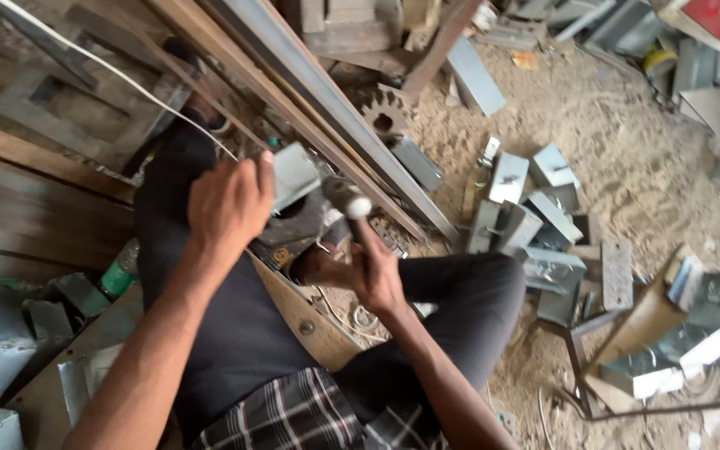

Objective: The person fits metal components into a box frame and strikes them with a hammer to secure the assembly while sitting on the floor.

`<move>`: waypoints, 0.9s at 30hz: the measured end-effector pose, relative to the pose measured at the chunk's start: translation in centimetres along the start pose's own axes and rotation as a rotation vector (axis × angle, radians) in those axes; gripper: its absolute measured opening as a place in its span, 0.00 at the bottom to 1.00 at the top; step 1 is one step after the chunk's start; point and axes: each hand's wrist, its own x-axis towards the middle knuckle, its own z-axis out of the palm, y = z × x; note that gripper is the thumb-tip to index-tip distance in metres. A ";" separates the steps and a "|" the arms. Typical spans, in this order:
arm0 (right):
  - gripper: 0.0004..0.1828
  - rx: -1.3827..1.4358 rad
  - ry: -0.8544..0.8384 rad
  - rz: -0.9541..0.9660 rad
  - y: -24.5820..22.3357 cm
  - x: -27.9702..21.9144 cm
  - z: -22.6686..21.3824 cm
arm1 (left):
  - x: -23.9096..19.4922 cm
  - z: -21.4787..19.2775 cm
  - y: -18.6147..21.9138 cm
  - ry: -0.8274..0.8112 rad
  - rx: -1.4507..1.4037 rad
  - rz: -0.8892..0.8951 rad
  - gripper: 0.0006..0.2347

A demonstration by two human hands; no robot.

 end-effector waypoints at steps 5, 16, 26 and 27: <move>0.32 -0.018 0.013 -0.053 -4.9 3.3 -3.9 | -0.6 0.0 0.2 0.159 0.055 0.093 0.21; 0.31 -0.204 -0.176 0.220 -12.3 7.7 -4.9 | 0.8 -1.3 0.9 0.002 -0.015 -0.013 0.23; 0.32 -0.180 -0.050 -0.042 -15.4 10.4 -6.7 | 0.2 -0.8 1.4 -0.073 -0.004 -0.097 0.23; 0.32 -0.190 -0.117 0.042 -15.5 10.5 -6.5 | 0.0 -0.9 1.5 -0.082 0.005 -0.103 0.22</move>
